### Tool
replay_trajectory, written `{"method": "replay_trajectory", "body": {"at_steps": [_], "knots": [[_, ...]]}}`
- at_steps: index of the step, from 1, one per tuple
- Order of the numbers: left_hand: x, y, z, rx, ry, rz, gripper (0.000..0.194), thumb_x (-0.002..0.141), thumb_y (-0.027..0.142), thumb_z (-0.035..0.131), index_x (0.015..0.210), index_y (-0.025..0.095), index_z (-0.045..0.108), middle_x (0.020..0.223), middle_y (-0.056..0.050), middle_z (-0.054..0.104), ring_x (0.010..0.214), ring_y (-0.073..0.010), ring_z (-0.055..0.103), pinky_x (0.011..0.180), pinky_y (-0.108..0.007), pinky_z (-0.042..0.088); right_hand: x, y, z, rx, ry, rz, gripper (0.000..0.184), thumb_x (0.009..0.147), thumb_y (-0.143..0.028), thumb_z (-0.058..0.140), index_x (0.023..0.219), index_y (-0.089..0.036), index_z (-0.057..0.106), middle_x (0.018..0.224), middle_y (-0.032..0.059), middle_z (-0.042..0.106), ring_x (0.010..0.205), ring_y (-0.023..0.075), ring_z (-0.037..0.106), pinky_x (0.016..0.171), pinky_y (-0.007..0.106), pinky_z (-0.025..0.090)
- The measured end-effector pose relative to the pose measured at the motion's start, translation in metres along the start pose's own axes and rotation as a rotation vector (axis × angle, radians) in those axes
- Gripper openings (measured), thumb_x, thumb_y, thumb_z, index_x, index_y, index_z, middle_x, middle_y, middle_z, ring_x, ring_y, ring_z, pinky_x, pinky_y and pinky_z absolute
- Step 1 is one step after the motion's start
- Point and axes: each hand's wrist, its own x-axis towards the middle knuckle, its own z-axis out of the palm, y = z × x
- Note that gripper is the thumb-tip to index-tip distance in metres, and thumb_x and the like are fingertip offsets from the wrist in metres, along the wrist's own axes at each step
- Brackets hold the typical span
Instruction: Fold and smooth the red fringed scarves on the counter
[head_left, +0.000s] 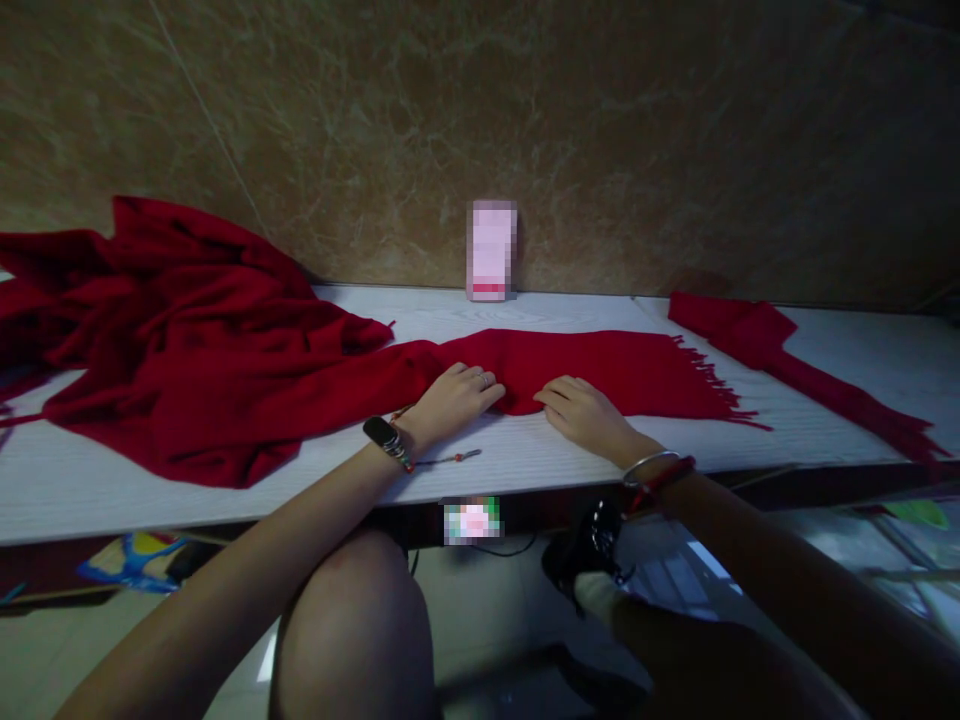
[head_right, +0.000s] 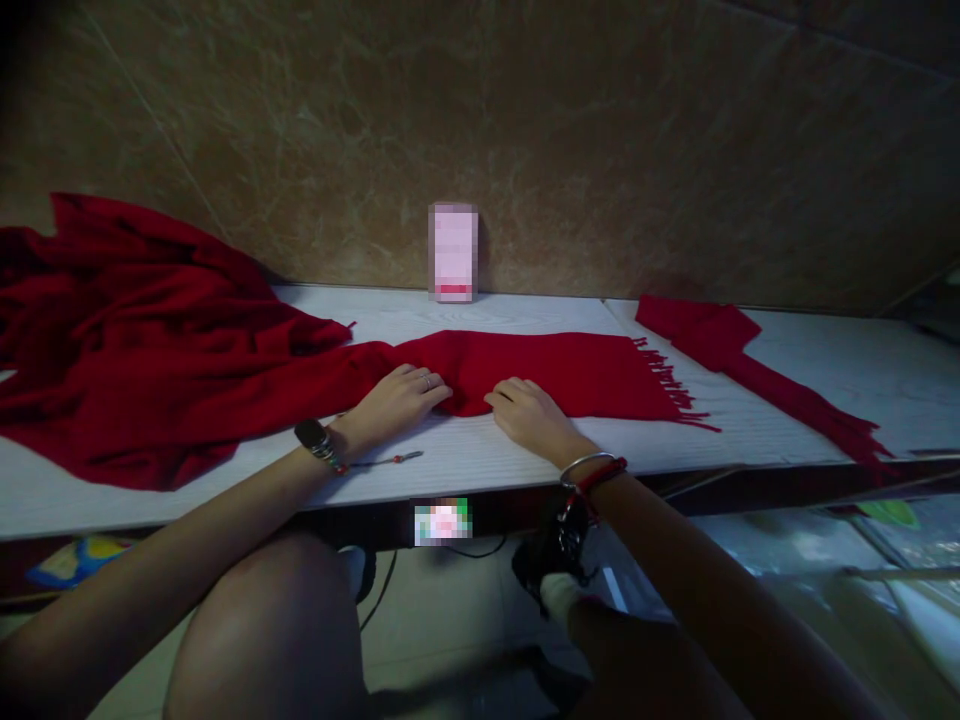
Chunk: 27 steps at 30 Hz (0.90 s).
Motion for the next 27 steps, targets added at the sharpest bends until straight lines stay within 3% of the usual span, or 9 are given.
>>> {"method": "replay_trajectory", "body": {"at_steps": [4, 7, 12, 19, 23, 27], "knots": [[0.0, 0.001, -0.003, 0.028, -0.05, -0.021, 0.016, 0.09, 0.015, 0.05, 0.098, 0.015, 0.063, 0.093, -0.007, 0.067, 0.088, -0.018, 0.061, 0.074, -0.03, 0.041, -0.001, -0.002, 0.0, -0.058, -0.034, 0.037, 0.022, 0.084, -0.009, 0.047, 0.09, -0.013, 0.068, 0.088, 0.0106, 0.068, 0.08, 0.0213, 0.058, 0.073, 0.034, 0.046], [-0.002, 0.001, -0.007, 0.035, -0.102, -0.008, 0.019, 0.091, 0.013, 0.047, 0.1, 0.015, 0.063, 0.099, -0.008, 0.066, 0.093, -0.0183, 0.061, 0.076, -0.029, 0.044, -0.003, -0.006, -0.001, -0.025, 0.01, 0.121, 0.024, 0.084, -0.007, 0.046, 0.093, -0.014, 0.068, 0.088, 0.0093, 0.068, 0.082, 0.0202, 0.058, 0.076, 0.032, 0.046], [-0.015, 0.001, -0.011, -0.002, -0.082, -0.135, 0.026, 0.09, 0.009, 0.044, 0.109, 0.013, 0.061, 0.118, -0.013, 0.06, 0.104, -0.0218, 0.059, 0.08, -0.032, 0.049, 0.0, -0.025, -0.002, 0.077, 0.05, 0.224, 0.023, 0.084, -0.008, 0.048, 0.09, -0.017, 0.068, 0.089, 0.008, 0.067, 0.083, 0.0198, 0.058, 0.076, 0.033, 0.045], [-0.037, -0.002, -0.009, -0.108, -0.028, -0.147, 0.028, 0.088, 0.006, 0.044, 0.108, 0.014, 0.062, 0.107, -0.009, 0.066, 0.095, -0.0187, 0.062, 0.081, -0.032, 0.05, 0.007, -0.039, 0.0, 0.125, 0.02, 0.193, 0.021, 0.086, -0.009, 0.049, 0.09, -0.017, 0.068, 0.087, 0.0074, 0.067, 0.08, 0.0189, 0.057, 0.074, 0.032, 0.044], [-0.038, -0.002, -0.009, -0.082, 0.056, -0.115, 0.027, 0.087, 0.006, 0.045, 0.105, 0.014, 0.062, 0.104, -0.009, 0.067, 0.093, -0.019, 0.062, 0.079, -0.031, 0.048, 0.006, -0.035, -0.003, 0.091, 0.001, 0.17, 0.021, 0.087, -0.008, 0.049, 0.09, -0.016, 0.068, 0.085, 0.0072, 0.067, 0.08, 0.0189, 0.058, 0.074, 0.032, 0.044], [-0.035, -0.002, -0.01, -0.012, 0.098, -0.183, 0.025, 0.087, 0.008, 0.045, 0.101, 0.014, 0.064, 0.096, -0.01, 0.068, 0.087, -0.0207, 0.062, 0.076, -0.034, 0.046, 0.015, -0.042, -0.008, 0.13, 0.017, 0.216, 0.016, 0.085, -0.014, 0.056, 0.097, -0.016, 0.066, 0.093, 0.0073, 0.068, 0.085, 0.0203, 0.058, 0.074, 0.033, 0.043]]}}
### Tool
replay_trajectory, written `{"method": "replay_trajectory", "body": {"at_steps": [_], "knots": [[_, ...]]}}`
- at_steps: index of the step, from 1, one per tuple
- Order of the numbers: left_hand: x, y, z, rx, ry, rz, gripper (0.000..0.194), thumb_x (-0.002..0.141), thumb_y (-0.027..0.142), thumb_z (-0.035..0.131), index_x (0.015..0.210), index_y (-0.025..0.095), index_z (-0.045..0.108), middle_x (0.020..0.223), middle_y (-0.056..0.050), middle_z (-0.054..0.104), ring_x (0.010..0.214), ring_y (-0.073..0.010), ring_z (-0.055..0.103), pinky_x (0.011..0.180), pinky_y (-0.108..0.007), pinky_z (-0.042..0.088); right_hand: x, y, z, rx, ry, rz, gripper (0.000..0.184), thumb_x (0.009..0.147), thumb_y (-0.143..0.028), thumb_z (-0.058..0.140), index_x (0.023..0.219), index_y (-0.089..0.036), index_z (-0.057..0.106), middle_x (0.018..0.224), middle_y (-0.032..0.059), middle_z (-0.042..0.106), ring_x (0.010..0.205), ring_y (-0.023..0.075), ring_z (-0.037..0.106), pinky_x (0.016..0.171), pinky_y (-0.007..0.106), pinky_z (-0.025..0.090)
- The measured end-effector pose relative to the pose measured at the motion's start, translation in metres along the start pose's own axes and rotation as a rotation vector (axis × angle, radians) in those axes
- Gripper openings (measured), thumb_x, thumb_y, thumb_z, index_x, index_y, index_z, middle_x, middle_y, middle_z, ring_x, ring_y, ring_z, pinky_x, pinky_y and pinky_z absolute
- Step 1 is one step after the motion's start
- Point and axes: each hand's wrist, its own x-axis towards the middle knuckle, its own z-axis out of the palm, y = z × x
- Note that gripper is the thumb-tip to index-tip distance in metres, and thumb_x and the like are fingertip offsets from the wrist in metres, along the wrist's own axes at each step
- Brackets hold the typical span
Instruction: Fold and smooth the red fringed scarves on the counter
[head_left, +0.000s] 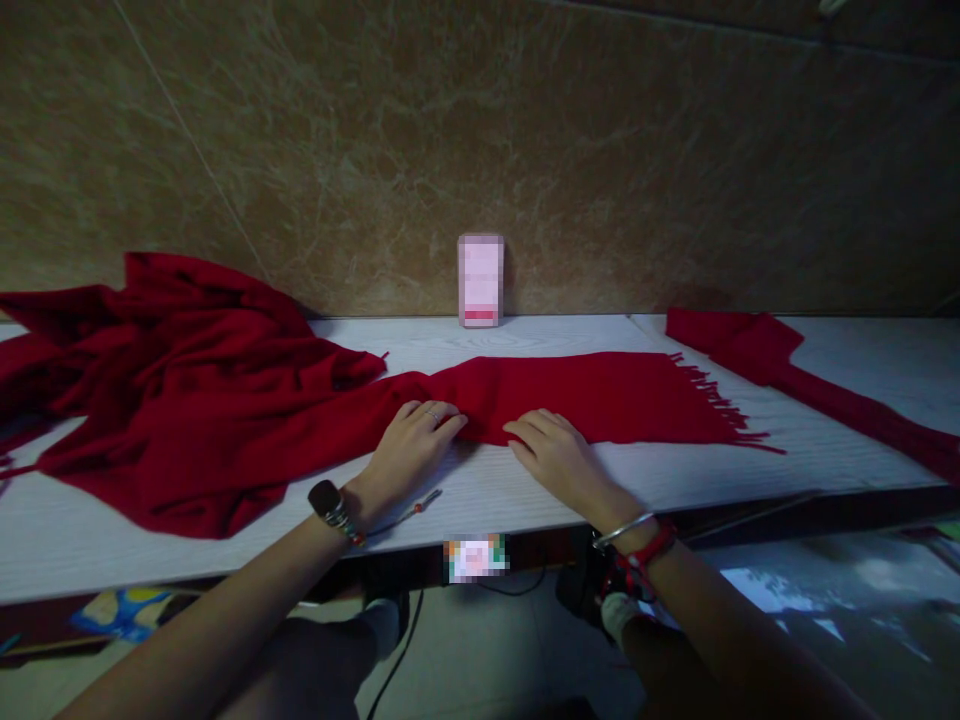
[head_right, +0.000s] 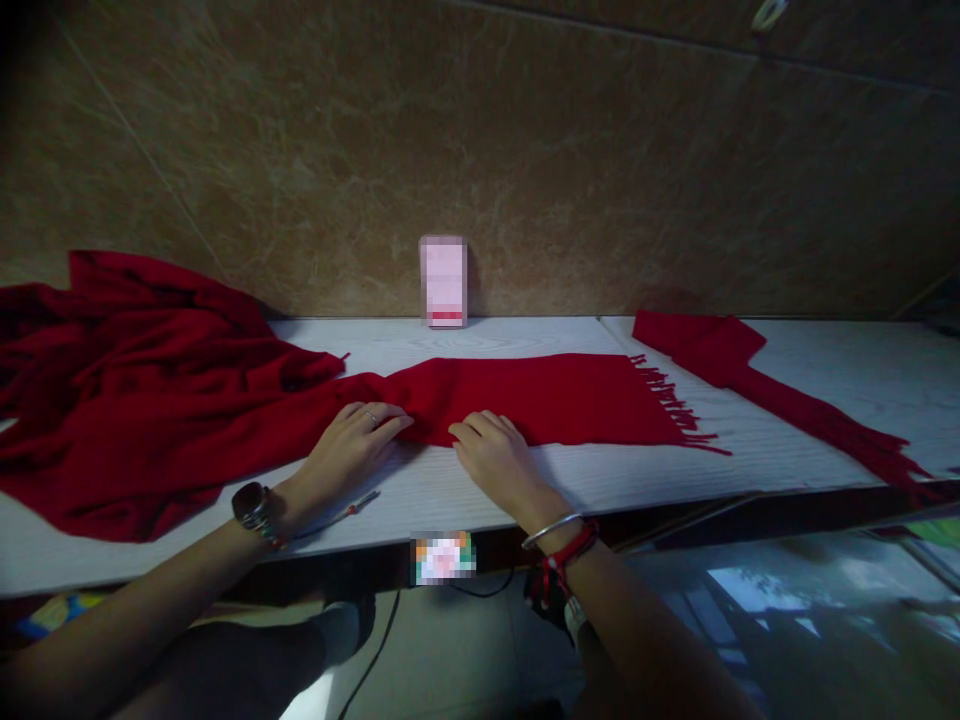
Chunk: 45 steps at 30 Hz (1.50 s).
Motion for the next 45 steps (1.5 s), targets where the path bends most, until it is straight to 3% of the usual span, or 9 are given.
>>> {"method": "replay_trajectory", "body": {"at_steps": [8, 12, 23, 26, 30, 35, 37, 40, 45], "knots": [[-0.003, -0.001, -0.001, -0.036, 0.034, 0.027, 0.021, 0.087, 0.009, 0.046, 0.095, 0.015, 0.064, 0.083, -0.006, 0.068, 0.076, -0.0179, 0.061, 0.071, -0.031, 0.043, 0.017, -0.034, 0.006, 0.005, -0.026, 0.07, 0.014, 0.086, -0.012, 0.053, 0.083, -0.018, 0.066, 0.086, 0.0081, 0.065, 0.084, 0.0213, 0.057, 0.072, 0.035, 0.042], [-0.004, -0.006, 0.0, -0.065, 0.006, 0.001, 0.025, 0.087, 0.008, 0.043, 0.1, 0.014, 0.063, 0.091, -0.009, 0.068, 0.08, -0.0193, 0.062, 0.073, -0.033, 0.045, 0.02, -0.033, 0.011, 0.006, -0.043, 0.043, 0.023, 0.087, -0.005, 0.047, 0.079, -0.017, 0.065, 0.077, 0.0063, 0.062, 0.077, 0.0188, 0.055, 0.071, 0.032, 0.042], [-0.003, -0.017, -0.004, -0.188, -0.051, 0.03, 0.039, 0.076, -0.003, 0.041, 0.102, 0.014, 0.064, 0.095, -0.009, 0.068, 0.085, -0.0176, 0.062, 0.074, -0.031, 0.051, 0.02, -0.023, 0.014, 0.105, -0.029, -0.023, 0.019, 0.086, -0.007, 0.051, 0.084, -0.016, 0.068, 0.083, 0.0068, 0.065, 0.08, 0.0186, 0.055, 0.072, 0.031, 0.043], [0.013, -0.027, -0.025, -0.403, -0.15, 0.062, 0.045, 0.071, -0.004, 0.037, 0.098, 0.018, 0.065, 0.094, -0.004, 0.068, 0.085, -0.0125, 0.062, 0.077, -0.026, 0.051, 0.02, -0.022, 0.015, 0.158, -0.021, 0.008, 0.021, 0.085, -0.006, 0.051, 0.085, -0.017, 0.068, 0.083, 0.0058, 0.064, 0.08, 0.0177, 0.055, 0.072, 0.03, 0.042], [0.058, -0.056, -0.045, -0.428, -0.118, -0.102, 0.033, 0.078, 0.01, 0.041, 0.102, 0.017, 0.064, 0.1, -0.003, 0.068, 0.087, -0.0138, 0.062, 0.08, -0.026, 0.049, 0.021, -0.022, 0.014, 0.2, -0.023, 0.007, 0.021, 0.082, -0.005, 0.051, 0.082, -0.018, 0.068, 0.081, 0.0052, 0.063, 0.08, 0.0176, 0.054, 0.071, 0.03, 0.042], [0.102, -0.082, -0.009, -0.511, -0.383, -0.369, 0.032, 0.08, 0.018, 0.042, 0.101, 0.011, 0.066, 0.1, -0.009, 0.07, 0.086, -0.0173, 0.063, 0.077, -0.026, 0.048, 0.019, -0.023, 0.016, 0.199, 0.018, -0.009, 0.021, 0.079, -0.004, 0.051, 0.077, -0.018, 0.067, 0.078, 0.0047, 0.062, 0.077, 0.0173, 0.054, 0.071, 0.031, 0.041], [0.106, -0.078, 0.011, -0.577, -0.437, -0.352, 0.029, 0.079, 0.02, 0.046, 0.097, 0.011, 0.067, 0.096, -0.008, 0.072, 0.083, -0.0159, 0.064, 0.076, -0.024, 0.048, 0.019, -0.022, 0.017, 0.2, 0.043, 0.001, 0.022, 0.078, -0.003, 0.051, 0.077, -0.017, 0.067, 0.077, 0.0046, 0.062, 0.077, 0.0172, 0.054, 0.072, 0.031, 0.041], [0.104, -0.064, 0.025, -0.656, -0.443, -0.324, 0.029, 0.08, 0.022, 0.049, 0.099, 0.01, 0.066, 0.095, -0.008, 0.072, 0.081, -0.0141, 0.064, 0.074, -0.023, 0.049, 0.019, -0.022, 0.017, 0.203, 0.064, 0.014, 0.023, 0.077, -0.003, 0.05, 0.078, -0.017, 0.068, 0.078, 0.0049, 0.063, 0.077, 0.0176, 0.055, 0.072, 0.031, 0.042], [0.098, -0.055, 0.021, -0.869, -0.314, -0.227, 0.028, 0.08, 0.028, 0.051, 0.096, 0.011, 0.067, 0.093, -0.007, 0.071, 0.08, -0.0142, 0.062, 0.076, -0.026, 0.049, 0.019, -0.023, 0.016, 0.202, 0.062, 0.015, 0.022, 0.078, -0.004, 0.05, 0.076, -0.017, 0.067, 0.077, 0.0048, 0.063, 0.076, 0.0176, 0.055, 0.072, 0.031, 0.042]]}}
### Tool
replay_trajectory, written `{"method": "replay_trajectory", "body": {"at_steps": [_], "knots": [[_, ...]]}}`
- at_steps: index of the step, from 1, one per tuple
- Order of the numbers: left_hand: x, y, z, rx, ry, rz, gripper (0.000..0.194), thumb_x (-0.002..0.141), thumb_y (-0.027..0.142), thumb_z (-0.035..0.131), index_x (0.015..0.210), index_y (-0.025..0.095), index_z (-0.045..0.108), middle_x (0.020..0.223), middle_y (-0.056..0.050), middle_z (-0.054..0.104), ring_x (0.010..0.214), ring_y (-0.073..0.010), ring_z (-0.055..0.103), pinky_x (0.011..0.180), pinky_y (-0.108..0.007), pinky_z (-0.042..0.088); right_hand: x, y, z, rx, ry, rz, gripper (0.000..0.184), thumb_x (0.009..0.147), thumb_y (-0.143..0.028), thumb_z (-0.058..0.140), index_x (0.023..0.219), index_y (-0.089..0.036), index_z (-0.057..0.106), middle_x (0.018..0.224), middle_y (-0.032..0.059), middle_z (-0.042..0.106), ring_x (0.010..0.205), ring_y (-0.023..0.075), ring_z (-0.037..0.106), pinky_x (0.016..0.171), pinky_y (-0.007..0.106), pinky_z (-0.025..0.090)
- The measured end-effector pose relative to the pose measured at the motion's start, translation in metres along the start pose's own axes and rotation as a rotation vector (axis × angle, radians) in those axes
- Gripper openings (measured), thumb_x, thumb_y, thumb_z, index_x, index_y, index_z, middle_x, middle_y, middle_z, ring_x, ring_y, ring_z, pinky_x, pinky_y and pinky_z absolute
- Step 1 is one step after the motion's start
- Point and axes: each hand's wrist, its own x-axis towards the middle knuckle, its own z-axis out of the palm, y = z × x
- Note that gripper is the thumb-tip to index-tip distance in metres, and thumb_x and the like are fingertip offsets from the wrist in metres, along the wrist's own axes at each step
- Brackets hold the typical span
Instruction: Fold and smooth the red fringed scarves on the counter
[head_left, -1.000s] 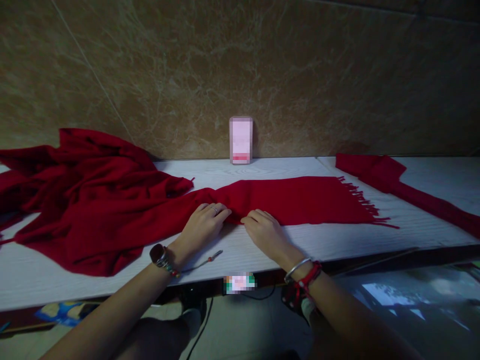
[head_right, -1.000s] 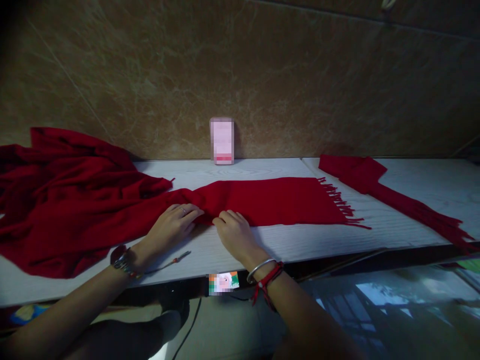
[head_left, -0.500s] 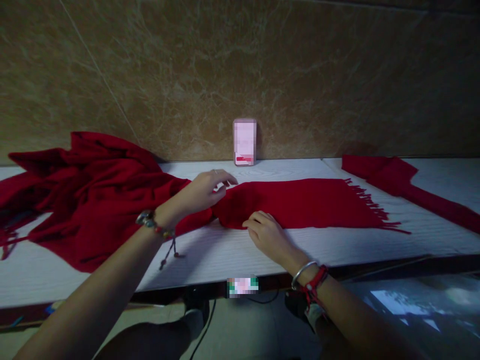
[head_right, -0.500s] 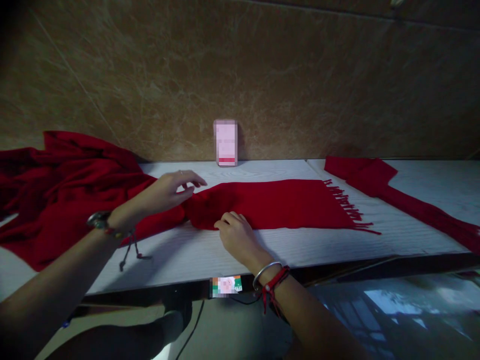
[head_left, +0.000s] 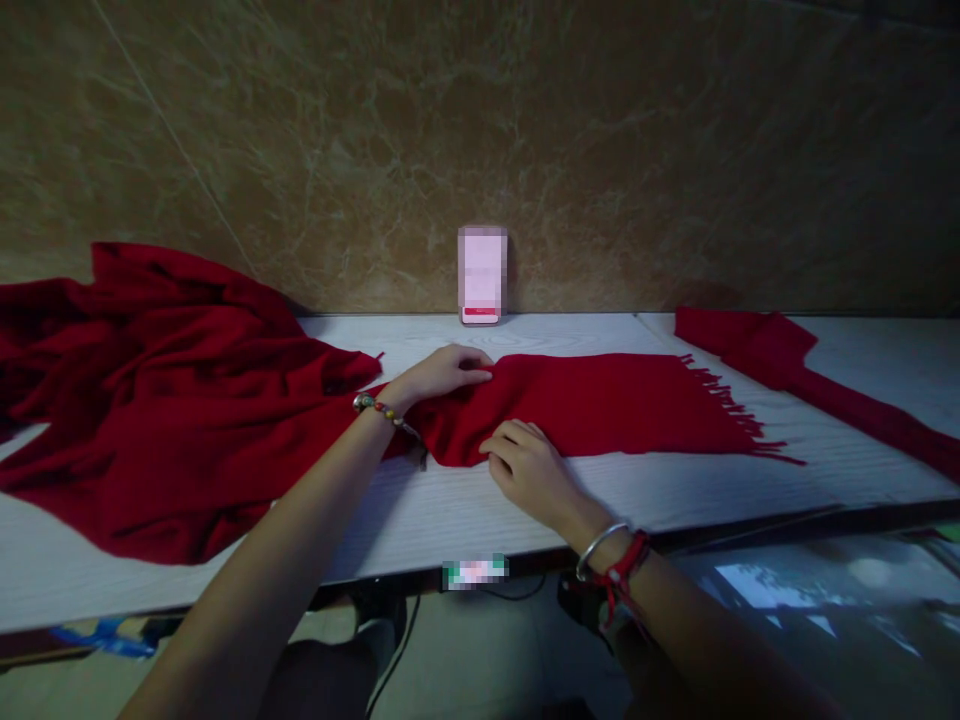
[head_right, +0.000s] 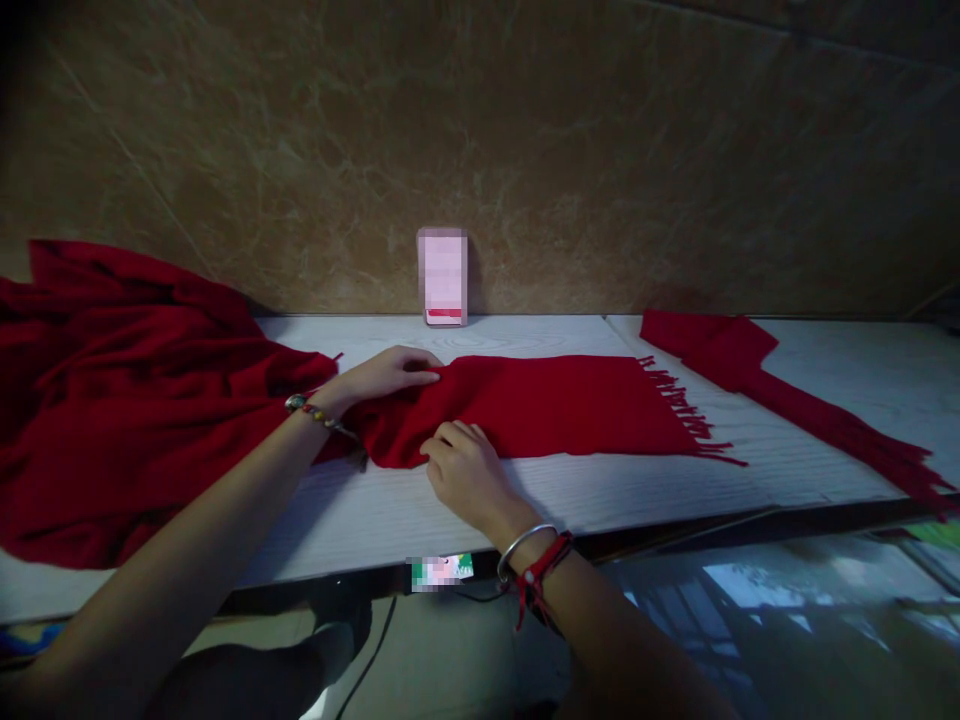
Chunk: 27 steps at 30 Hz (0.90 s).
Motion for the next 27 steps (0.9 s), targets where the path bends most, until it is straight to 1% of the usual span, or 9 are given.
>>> {"method": "replay_trajectory", "body": {"at_steps": [2, 6, 9, 13, 18, 21, 23, 25, 27], "knots": [[-0.002, -0.001, -0.003, -0.02, -0.005, 0.0, 0.029, 0.081, 0.025, 0.047, 0.094, 0.012, 0.069, 0.092, -0.006, 0.072, 0.079, -0.014, 0.062, 0.076, -0.026, 0.048, 0.0, 0.0, 0.0, 0.002, 0.003, -0.003, 0.022, 0.078, -0.004, 0.05, 0.076, -0.017, 0.067, 0.076, 0.0048, 0.063, 0.076, 0.0176, 0.055, 0.071, 0.031, 0.042], [-0.006, -0.001, -0.006, 0.041, -0.066, -0.118, 0.038, 0.074, 0.011, 0.041, 0.098, 0.012, 0.07, 0.098, -0.005, 0.072, 0.083, -0.0138, 0.063, 0.077, -0.023, 0.048, -0.002, 0.001, 0.001, 0.008, 0.008, -0.033, 0.021, 0.078, -0.004, 0.051, 0.077, -0.017, 0.068, 0.077, 0.0045, 0.063, 0.075, 0.0175, 0.055, 0.072, 0.031, 0.042], [-0.009, 0.006, -0.003, 0.165, -0.127, -0.207, 0.046, 0.069, 0.005, 0.04, 0.104, 0.011, 0.069, 0.101, -0.006, 0.072, 0.085, -0.0133, 0.064, 0.077, -0.02, 0.047, -0.003, 0.002, 0.001, 0.013, 0.013, -0.057, 0.02, 0.078, -0.004, 0.051, 0.076, -0.016, 0.067, 0.076, 0.005, 0.063, 0.075, 0.0179, 0.054, 0.072, 0.031, 0.043], [-0.009, 0.02, 0.007, 0.413, -0.18, -0.227, 0.04, 0.071, 0.004, 0.045, 0.102, 0.013, 0.069, 0.1, -0.006, 0.072, 0.083, -0.0133, 0.065, 0.074, -0.019, 0.045, -0.004, 0.002, 0.0, 0.015, 0.018, -0.062, 0.021, 0.079, -0.004, 0.05, 0.077, -0.017, 0.067, 0.076, 0.0051, 0.063, 0.076, 0.018, 0.054, 0.073, 0.031, 0.044], [-0.007, 0.024, 0.018, 0.545, -0.157, -0.243, 0.037, 0.07, 0.001, 0.046, 0.093, 0.014, 0.071, 0.093, -0.01, 0.073, 0.083, -0.0172, 0.065, 0.072, -0.024, 0.044, -0.005, 0.003, 0.0, 0.014, 0.02, -0.057, 0.022, 0.079, -0.004, 0.049, 0.078, -0.017, 0.066, 0.077, 0.0052, 0.063, 0.077, 0.0183, 0.054, 0.073, 0.031, 0.044], [-0.007, 0.021, 0.021, 0.582, -0.16, -0.249, 0.036, 0.071, 0.001, 0.046, 0.092, 0.016, 0.071, 0.089, -0.009, 0.072, 0.079, -0.0169, 0.065, 0.068, -0.024, 0.044, -0.005, 0.003, -0.001, 0.026, 0.012, -0.06, 0.022, 0.079, -0.004, 0.049, 0.078, -0.017, 0.066, 0.078, 0.0056, 0.063, 0.077, 0.0184, 0.055, 0.074, 0.031, 0.044], [-0.007, 0.018, 0.02, 0.601, -0.152, -0.26, 0.033, 0.074, 0.003, 0.046, 0.091, 0.016, 0.071, 0.09, -0.009, 0.071, 0.079, -0.0166, 0.064, 0.067, -0.023, 0.044, -0.005, 0.003, -0.001, 0.031, 0.009, -0.058, 0.022, 0.078, -0.003, 0.049, 0.077, -0.016, 0.066, 0.077, 0.0057, 0.063, 0.077, 0.0185, 0.055, 0.074, 0.031, 0.044], [-0.007, 0.015, 0.018, 0.621, -0.108, -0.286, 0.031, 0.077, 0.004, 0.045, 0.095, 0.014, 0.068, 0.096, -0.011, 0.069, 0.084, -0.0175, 0.064, 0.069, -0.023, 0.045, -0.005, 0.003, 0.0, 0.033, 0.009, -0.047, 0.022, 0.078, -0.003, 0.049, 0.077, -0.017, 0.066, 0.077, 0.0053, 0.063, 0.077, 0.0185, 0.055, 0.074, 0.031, 0.044], [-0.008, 0.013, 0.014, 0.638, -0.03, -0.326, 0.032, 0.081, 0.004, 0.041, 0.102, 0.011, 0.064, 0.102, -0.013, 0.066, 0.092, -0.0193, 0.063, 0.073, -0.025, 0.046, -0.005, 0.004, 0.0, 0.039, 0.006, -0.039, 0.022, 0.077, -0.003, 0.049, 0.078, -0.017, 0.065, 0.077, 0.005, 0.063, 0.077, 0.0186, 0.055, 0.074, 0.031, 0.044]]}}
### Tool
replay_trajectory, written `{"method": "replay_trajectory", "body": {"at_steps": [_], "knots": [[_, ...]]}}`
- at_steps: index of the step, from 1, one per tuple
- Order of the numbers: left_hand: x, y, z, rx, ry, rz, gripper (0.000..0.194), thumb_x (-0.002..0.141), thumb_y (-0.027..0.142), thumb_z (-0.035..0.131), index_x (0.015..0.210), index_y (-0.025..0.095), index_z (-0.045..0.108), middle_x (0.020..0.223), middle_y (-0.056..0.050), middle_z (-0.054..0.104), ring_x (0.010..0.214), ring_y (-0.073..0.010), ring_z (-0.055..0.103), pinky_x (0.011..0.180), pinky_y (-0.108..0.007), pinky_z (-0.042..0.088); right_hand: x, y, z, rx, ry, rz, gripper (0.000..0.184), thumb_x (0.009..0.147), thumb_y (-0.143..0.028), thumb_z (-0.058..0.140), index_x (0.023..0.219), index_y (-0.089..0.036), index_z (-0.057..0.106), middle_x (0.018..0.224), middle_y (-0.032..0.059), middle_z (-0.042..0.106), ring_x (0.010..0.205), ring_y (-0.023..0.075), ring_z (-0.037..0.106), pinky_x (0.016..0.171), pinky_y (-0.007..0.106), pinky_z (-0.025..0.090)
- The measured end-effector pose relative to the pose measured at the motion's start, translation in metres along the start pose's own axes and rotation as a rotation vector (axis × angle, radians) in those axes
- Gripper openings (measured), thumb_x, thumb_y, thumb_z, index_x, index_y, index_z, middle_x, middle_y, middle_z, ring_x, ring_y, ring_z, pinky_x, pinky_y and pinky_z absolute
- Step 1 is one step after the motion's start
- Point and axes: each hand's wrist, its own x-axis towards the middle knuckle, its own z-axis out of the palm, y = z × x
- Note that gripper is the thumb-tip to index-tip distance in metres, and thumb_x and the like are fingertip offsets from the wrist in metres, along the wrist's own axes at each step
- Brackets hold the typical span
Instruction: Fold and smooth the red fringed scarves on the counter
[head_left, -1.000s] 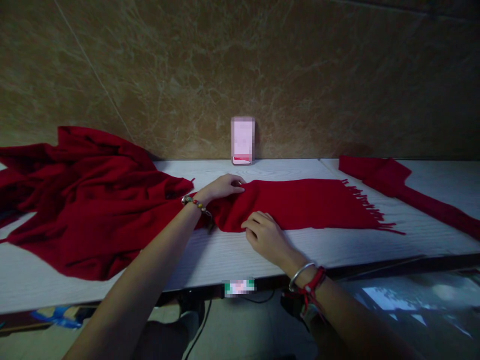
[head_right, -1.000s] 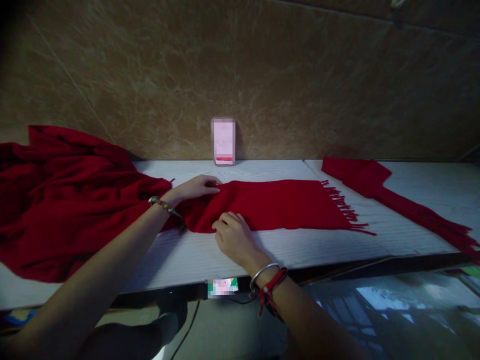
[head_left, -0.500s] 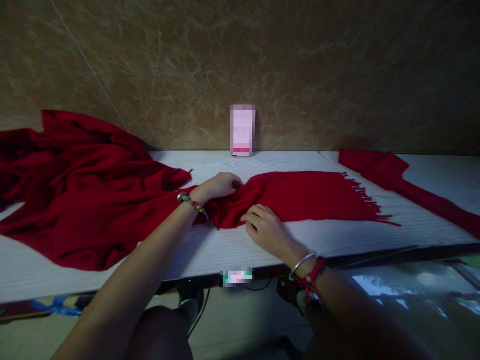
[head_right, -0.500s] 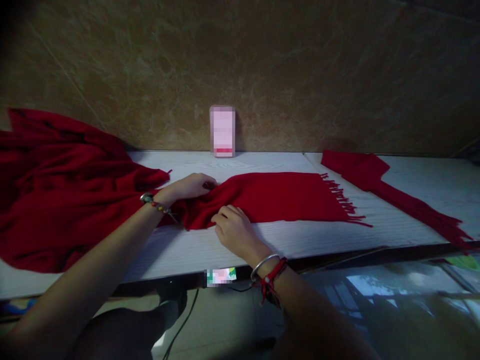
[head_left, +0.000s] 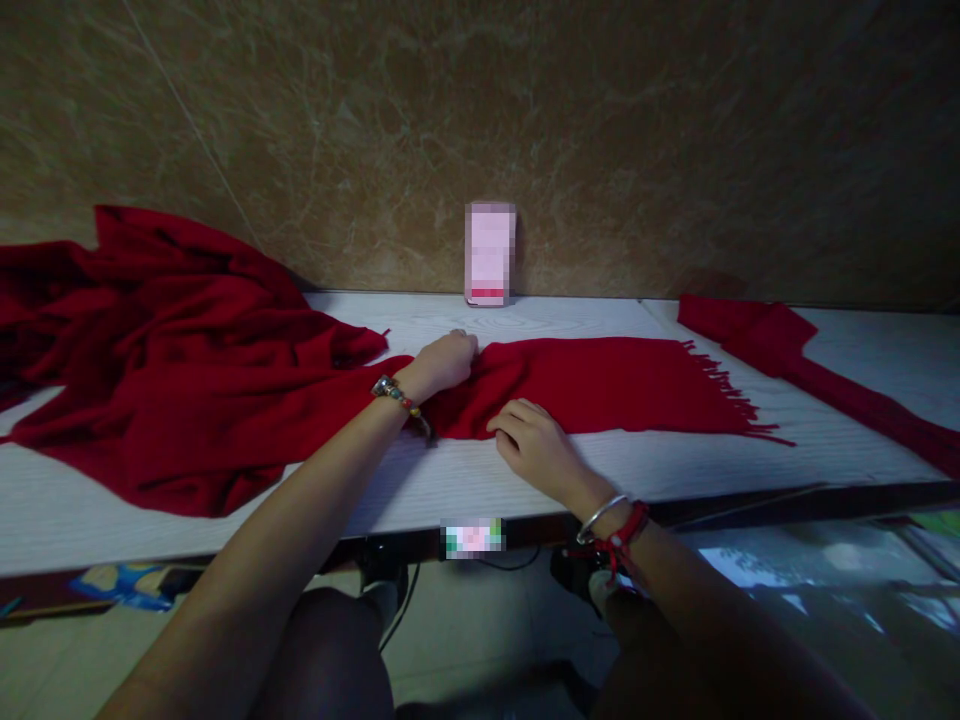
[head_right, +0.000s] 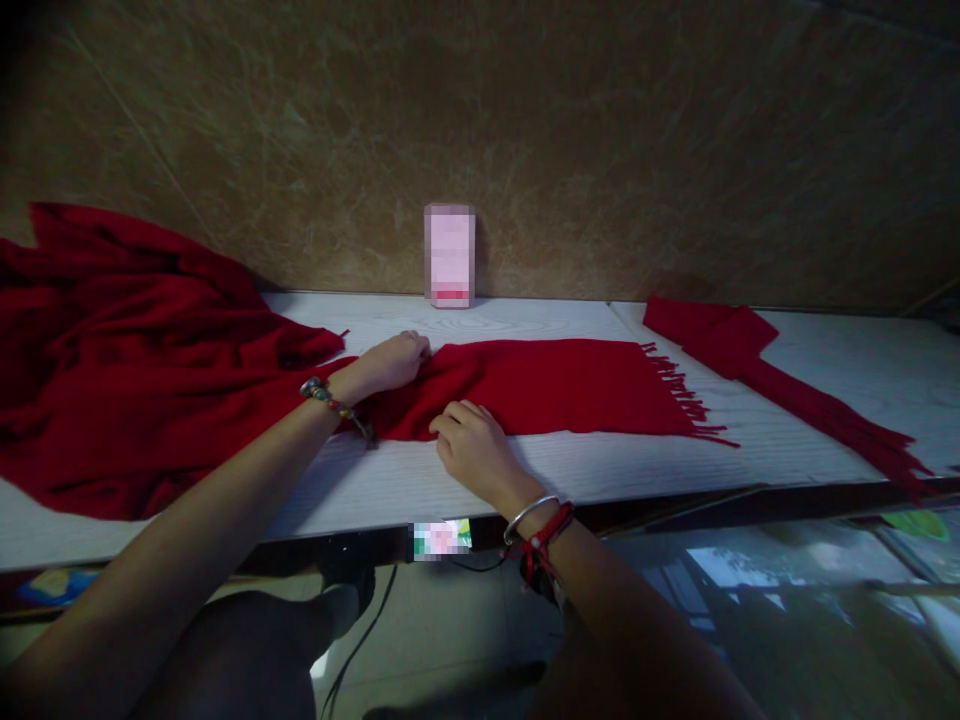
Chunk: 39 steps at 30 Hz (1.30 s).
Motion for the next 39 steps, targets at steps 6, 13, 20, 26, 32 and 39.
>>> {"method": "replay_trajectory", "body": {"at_steps": [6, 13, 20, 26, 32, 39], "knots": [[-0.007, -0.005, -0.005, 0.005, 0.136, -0.16, 0.033, 0.088, 0.006, 0.032, 0.116, 0.007, 0.051, 0.108, -0.019, 0.059, 0.101, -0.0256, 0.061, 0.078, -0.033, 0.048, -0.001, 0.0, 0.0, 0.013, -0.001, 0.006, 0.022, 0.076, -0.003, 0.049, 0.076, -0.018, 0.064, 0.076, 0.0049, 0.062, 0.077, 0.0185, 0.055, 0.075, 0.031, 0.044], [-0.005, -0.001, -0.004, -0.05, 0.115, -0.117, 0.027, 0.092, 0.025, 0.04, 0.11, 0.012, 0.056, 0.103, -0.013, 0.065, 0.096, -0.0221, 0.062, 0.076, -0.029, 0.047, 0.0, -0.001, -0.001, 0.002, 0.035, 0.013, 0.022, 0.075, -0.003, 0.048, 0.075, -0.018, 0.064, 0.074, 0.0051, 0.062, 0.074, 0.0182, 0.055, 0.071, 0.03, 0.044], [-0.002, -0.005, -0.004, -0.091, -0.032, -0.074, 0.019, 0.076, 0.019, 0.062, 0.094, 0.018, 0.069, 0.088, -0.005, 0.071, 0.079, -0.0163, 0.064, 0.067, -0.022, 0.046, -0.001, -0.002, -0.001, 0.005, 0.083, 0.019, 0.022, 0.074, -0.003, 0.047, 0.075, -0.018, 0.063, 0.072, 0.0042, 0.06, 0.071, 0.0174, 0.054, 0.069, 0.029, 0.044], [-0.004, -0.005, -0.008, -0.085, 0.042, -0.145, 0.025, 0.079, 0.013, 0.052, 0.095, 0.018, 0.069, 0.092, -0.006, 0.07, 0.084, -0.0175, 0.064, 0.072, -0.024, 0.048, -0.001, -0.002, -0.002, 0.021, 0.06, 0.016, 0.023, 0.075, -0.003, 0.046, 0.075, -0.018, 0.063, 0.072, 0.0046, 0.06, 0.072, 0.0175, 0.055, 0.07, 0.029, 0.045], [-0.01, -0.006, -0.01, 0.027, 0.272, -0.233, 0.034, 0.085, 0.008, 0.036, 0.107, 0.013, 0.061, 0.105, -0.016, 0.061, 0.097, -0.0251, 0.06, 0.074, -0.032, 0.049, 0.0, -0.003, -0.002, 0.045, 0.016, 0.046, 0.023, 0.075, -0.003, 0.046, 0.076, -0.019, 0.063, 0.075, 0.005, 0.06, 0.075, 0.0181, 0.055, 0.073, 0.03, 0.045], [-0.01, 0.003, -0.002, 0.092, 0.218, -0.078, 0.03, 0.091, 0.026, 0.044, 0.116, 0.014, 0.056, 0.115, -0.014, 0.056, 0.104, -0.024, 0.056, 0.08, -0.032, 0.047, 0.0, -0.002, -0.002, 0.022, -0.028, 0.046, 0.022, 0.076, -0.004, 0.047, 0.077, -0.018, 0.063, 0.076, 0.0058, 0.061, 0.077, 0.019, 0.054, 0.074, 0.032, 0.044]]}}
